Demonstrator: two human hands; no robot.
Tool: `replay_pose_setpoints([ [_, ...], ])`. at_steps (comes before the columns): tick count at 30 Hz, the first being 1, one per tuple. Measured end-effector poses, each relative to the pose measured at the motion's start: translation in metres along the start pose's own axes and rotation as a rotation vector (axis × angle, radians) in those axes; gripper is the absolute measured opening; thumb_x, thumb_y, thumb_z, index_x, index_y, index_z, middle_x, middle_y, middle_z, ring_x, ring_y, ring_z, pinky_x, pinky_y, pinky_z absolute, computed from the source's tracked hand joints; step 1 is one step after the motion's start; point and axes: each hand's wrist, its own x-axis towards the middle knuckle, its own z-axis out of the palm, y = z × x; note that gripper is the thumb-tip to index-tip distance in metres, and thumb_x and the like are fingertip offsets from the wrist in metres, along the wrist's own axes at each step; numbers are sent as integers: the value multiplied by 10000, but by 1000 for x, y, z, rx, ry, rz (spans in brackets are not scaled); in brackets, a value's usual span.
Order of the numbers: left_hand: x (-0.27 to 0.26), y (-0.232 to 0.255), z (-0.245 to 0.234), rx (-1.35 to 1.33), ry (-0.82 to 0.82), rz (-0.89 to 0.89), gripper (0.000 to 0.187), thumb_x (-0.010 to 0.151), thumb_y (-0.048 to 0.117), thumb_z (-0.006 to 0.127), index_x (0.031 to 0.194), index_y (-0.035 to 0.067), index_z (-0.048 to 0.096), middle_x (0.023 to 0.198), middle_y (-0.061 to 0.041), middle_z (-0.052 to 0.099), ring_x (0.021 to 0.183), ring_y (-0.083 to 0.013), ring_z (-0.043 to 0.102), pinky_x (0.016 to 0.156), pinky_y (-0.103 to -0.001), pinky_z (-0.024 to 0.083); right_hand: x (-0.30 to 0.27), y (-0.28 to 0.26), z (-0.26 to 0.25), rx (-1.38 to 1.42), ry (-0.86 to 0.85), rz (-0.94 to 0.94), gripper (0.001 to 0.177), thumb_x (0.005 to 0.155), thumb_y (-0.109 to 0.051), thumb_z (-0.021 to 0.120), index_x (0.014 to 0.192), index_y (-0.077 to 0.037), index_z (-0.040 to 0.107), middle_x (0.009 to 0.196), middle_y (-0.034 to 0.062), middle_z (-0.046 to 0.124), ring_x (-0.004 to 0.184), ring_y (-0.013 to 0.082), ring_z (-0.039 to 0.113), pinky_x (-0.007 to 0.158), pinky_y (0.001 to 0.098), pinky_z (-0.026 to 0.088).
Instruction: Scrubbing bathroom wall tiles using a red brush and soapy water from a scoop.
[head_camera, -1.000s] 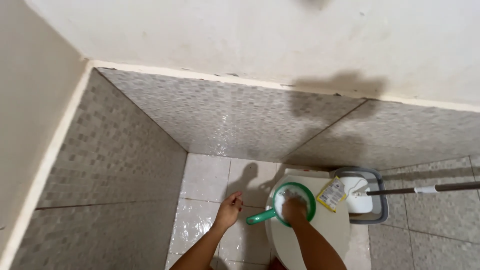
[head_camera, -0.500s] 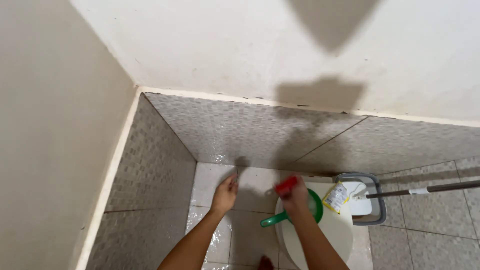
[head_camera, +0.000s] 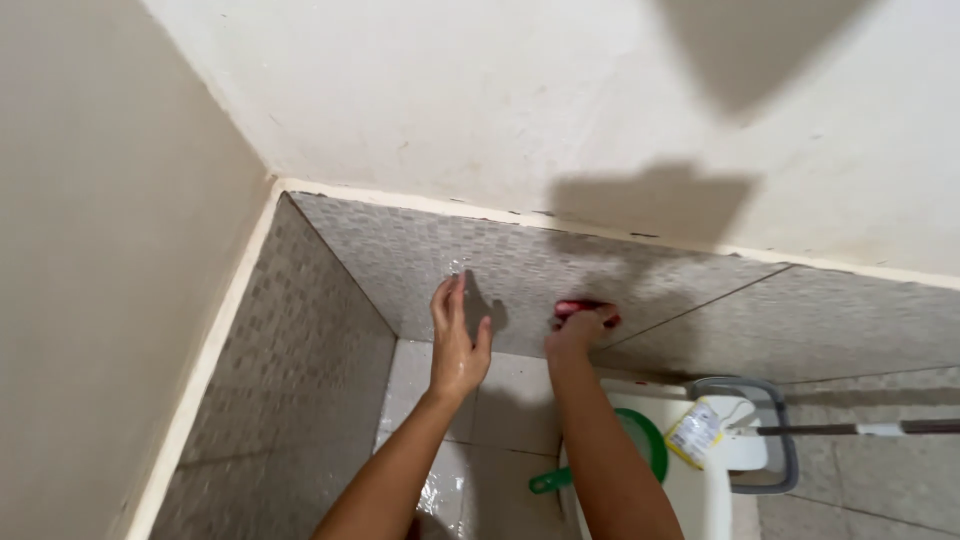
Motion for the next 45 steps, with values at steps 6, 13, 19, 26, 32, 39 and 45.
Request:
replay_pose_setpoints([
  [6, -5, -77, 13, -72, 40, -47, 763, 968, 137, 596, 1610, 113, 185, 1631, -272, 103, 1497, -478, 220, 1165, -531, 340, -56, 48, 30, -396, 227, -28, 789, 1058, -639, 363, 1661, -245, 43, 1602, 181, 313, 1291, 358, 495, 1024, 422, 442],
  [13, -3, -168, 46, 118, 145, 242, 689, 1016, 195, 602, 1626, 124, 289, 1686, -275, 115, 1532, -498, 200, 1219, -586, 227, -67, 168, 10, -286, -136, -447, 773, 1064, -483, 404, 1641, -87, 76, 1723, 168, 113, 1565, 331, 206, 1232, 398, 194],
  [19, -6, -221, 79, 135, 237, 413, 646, 1022, 187, 614, 1613, 169, 356, 1706, -247, 186, 1560, -471, 234, 1249, -576, 223, -91, 202, -34, -394, -135, -629, 724, 1068, -381, 463, 1635, -41, 169, 1699, 220, 190, 1563, 351, 232, 1234, 416, 200],
  [26, 5, -241, 79, 192, 338, 583, 656, 1014, 156, 643, 1611, 234, 383, 1720, -225, 143, 1585, -461, 186, 1292, -577, 186, 26, 251, -71, -461, -58, -1057, 629, 1138, -277, 426, 1669, -39, 185, 1618, 293, 290, 1497, 368, 363, 1224, 470, 314],
  [32, 2, -249, 77, 237, 293, 610, 690, 977, 159, 655, 1603, 258, 381, 1719, -228, 137, 1583, -464, 187, 1276, -579, 198, 26, 163, -47, -421, -54, -958, 585, 1097, -302, 524, 1566, -30, 304, 1339, 295, 396, 1216, 361, 519, 1033, 406, 486],
  [39, 7, -260, 91, 247, 321, 624, 701, 991, 157, 642, 1620, 212, 338, 1714, -225, 145, 1584, -473, 164, 1274, -587, 197, 26, 210, -17, -547, -565, -1180, 283, 911, -332, 717, 1031, -79, 677, 868, 39, 638, 833, 201, 650, 803, 339, 526],
  [45, -5, -272, 93, 312, 288, 581, 657, 1014, 179, 631, 1603, 132, 345, 1720, -228, 153, 1584, -472, 166, 1280, -612, 184, 91, 193, -45, -308, 38, -1309, 603, 1119, -261, 592, 1600, 23, 363, 1430, 163, 354, 1188, 235, 489, 965, 381, 511],
])
